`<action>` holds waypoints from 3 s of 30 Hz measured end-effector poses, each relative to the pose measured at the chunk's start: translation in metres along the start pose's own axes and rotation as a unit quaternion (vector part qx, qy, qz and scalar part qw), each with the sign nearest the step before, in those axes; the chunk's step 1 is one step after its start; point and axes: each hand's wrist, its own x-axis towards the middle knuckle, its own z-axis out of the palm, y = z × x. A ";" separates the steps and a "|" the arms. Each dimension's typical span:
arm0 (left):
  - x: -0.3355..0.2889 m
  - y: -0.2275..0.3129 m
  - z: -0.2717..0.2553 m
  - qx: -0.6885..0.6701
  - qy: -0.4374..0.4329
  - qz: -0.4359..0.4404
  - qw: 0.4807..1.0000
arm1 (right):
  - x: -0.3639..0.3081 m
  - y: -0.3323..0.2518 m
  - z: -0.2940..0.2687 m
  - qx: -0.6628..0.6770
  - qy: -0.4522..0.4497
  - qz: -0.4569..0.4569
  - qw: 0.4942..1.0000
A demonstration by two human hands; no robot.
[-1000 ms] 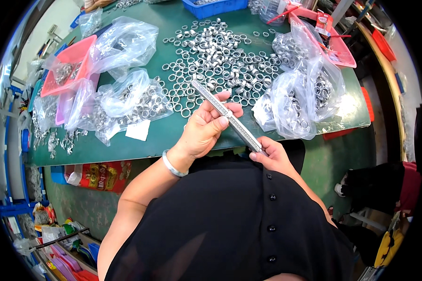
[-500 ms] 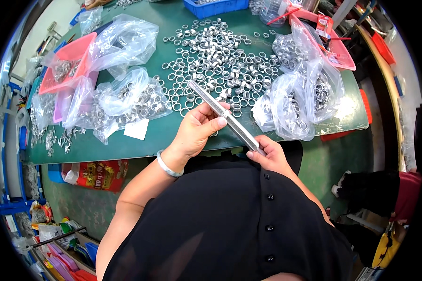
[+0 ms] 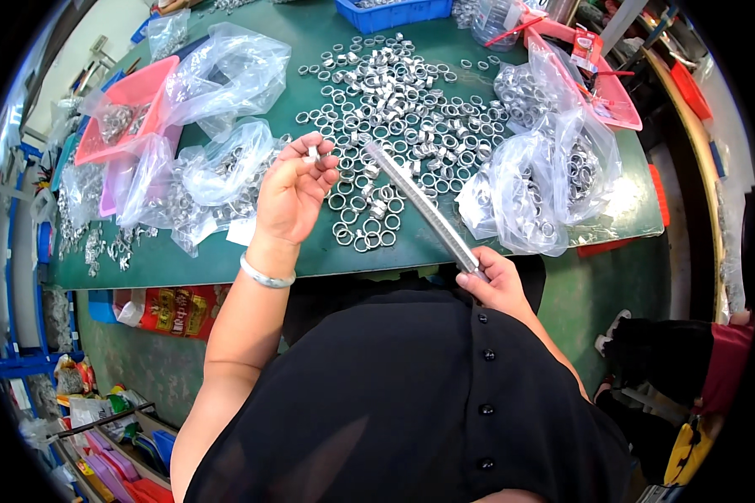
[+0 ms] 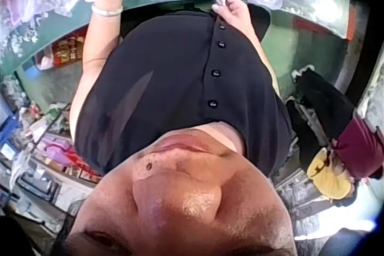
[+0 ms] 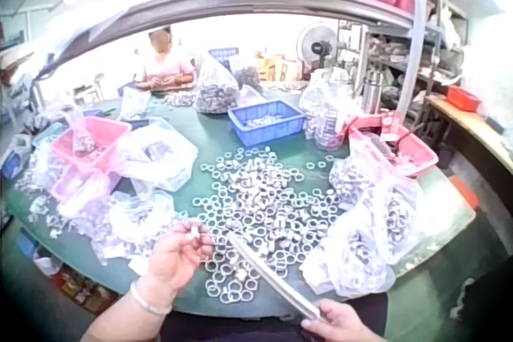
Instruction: The person holds a metal measuring rod and slides several metal rings onto it one by one from a pile on the table. The person then removes the rings from the rod and places them into a clear plastic bag.
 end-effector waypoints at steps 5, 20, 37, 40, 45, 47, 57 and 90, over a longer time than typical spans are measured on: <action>0.013 0.003 0.010 0.308 0.049 -0.052 0.949 | 0.000 0.003 -0.008 0.074 0.009 0.029 0.997; 0.037 -0.006 0.006 0.207 -0.084 -0.137 0.965 | -0.003 -0.001 -0.010 0.060 0.000 0.046 0.997; 0.018 -0.018 0.027 0.002 -0.176 -0.067 0.982 | -0.001 -0.003 -0.004 0.009 -0.009 0.041 0.999; 0.016 -0.022 0.023 -0.020 -0.186 -0.061 0.980 | -0.002 -0.003 -0.003 0.007 -0.010 0.048 0.999; 0.011 -0.027 0.025 -0.013 -0.146 -0.055 0.988 | -0.002 0.002 -0.003 0.017 -0.024 0.037 0.999; 0.004 -0.030 0.034 -0.006 -0.137 -0.068 0.988 | -0.001 0.002 -0.002 0.035 -0.028 0.039 0.998; -0.016 -0.044 0.046 0.021 -0.169 -0.110 0.979 | 0.005 -0.005 0.003 0.050 -0.046 0.028 0.997; 0.036 -0.012 0.009 0.746 -0.091 0.094 0.653 | -0.002 0.001 -0.010 0.058 0.001 0.046 0.997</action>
